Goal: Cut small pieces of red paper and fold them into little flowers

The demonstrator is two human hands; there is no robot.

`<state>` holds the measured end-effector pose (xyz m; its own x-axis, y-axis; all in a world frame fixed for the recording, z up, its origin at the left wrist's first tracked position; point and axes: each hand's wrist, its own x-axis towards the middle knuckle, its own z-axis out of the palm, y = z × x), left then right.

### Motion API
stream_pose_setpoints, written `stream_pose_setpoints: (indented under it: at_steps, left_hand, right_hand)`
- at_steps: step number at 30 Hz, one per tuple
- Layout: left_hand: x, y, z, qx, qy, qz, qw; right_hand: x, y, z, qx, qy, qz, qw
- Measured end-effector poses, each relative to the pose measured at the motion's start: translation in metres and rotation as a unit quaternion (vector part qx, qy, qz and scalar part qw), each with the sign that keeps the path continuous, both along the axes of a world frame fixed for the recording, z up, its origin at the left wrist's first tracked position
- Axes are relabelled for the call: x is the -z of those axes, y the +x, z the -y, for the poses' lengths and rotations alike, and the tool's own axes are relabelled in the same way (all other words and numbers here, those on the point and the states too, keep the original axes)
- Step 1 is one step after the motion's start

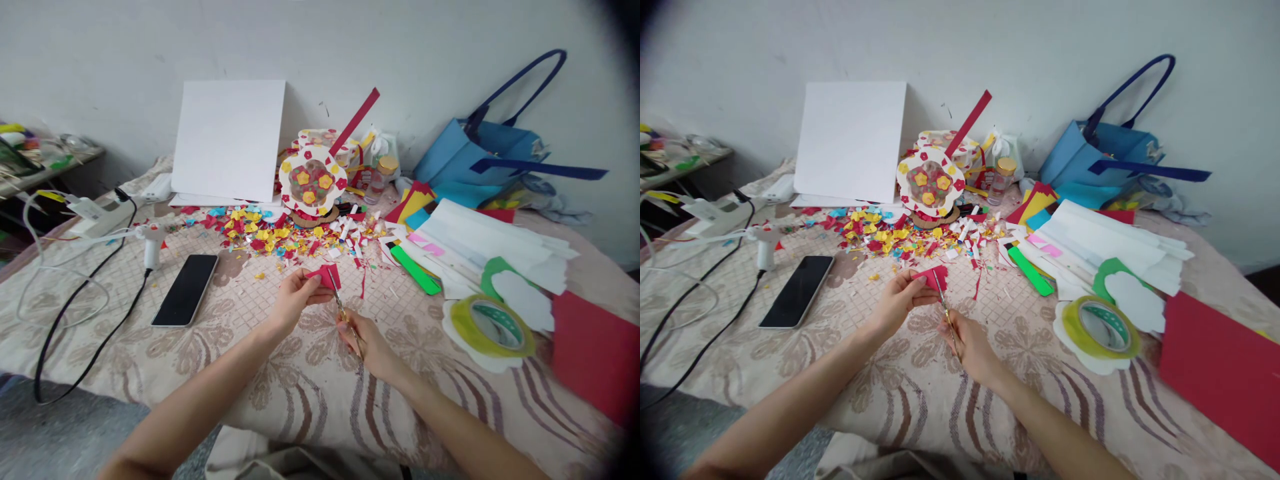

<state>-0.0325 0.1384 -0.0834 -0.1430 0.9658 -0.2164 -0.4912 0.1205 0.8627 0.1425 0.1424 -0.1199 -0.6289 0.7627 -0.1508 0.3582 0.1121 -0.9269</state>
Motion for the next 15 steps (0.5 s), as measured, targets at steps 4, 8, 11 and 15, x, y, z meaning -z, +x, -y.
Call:
stream_pose_setpoints:
  at_steps: [4,8,11,15]
  left_hand:
    - [0.0,0.0,0.0,0.004,0.001,0.002,1.0]
    - [0.001,-0.001,-0.001,0.004,0.0,0.0,1.0]
    - [0.001,0.0,0.0,0.015,0.001,0.0,1.0]
    - [-0.001,0.002,0.002,0.027,0.0,0.007,1.0]
  right_hand:
    - [-0.001,-0.001,0.0,0.004,0.005,0.011,1.0]
    - [-0.004,0.0,-0.001,0.001,-0.013,-0.013,1.0]
    - [-0.01,0.001,-0.001,-0.016,-0.04,-0.042,0.998]
    - [-0.02,0.0,0.001,-0.021,-0.051,-0.052,0.997]
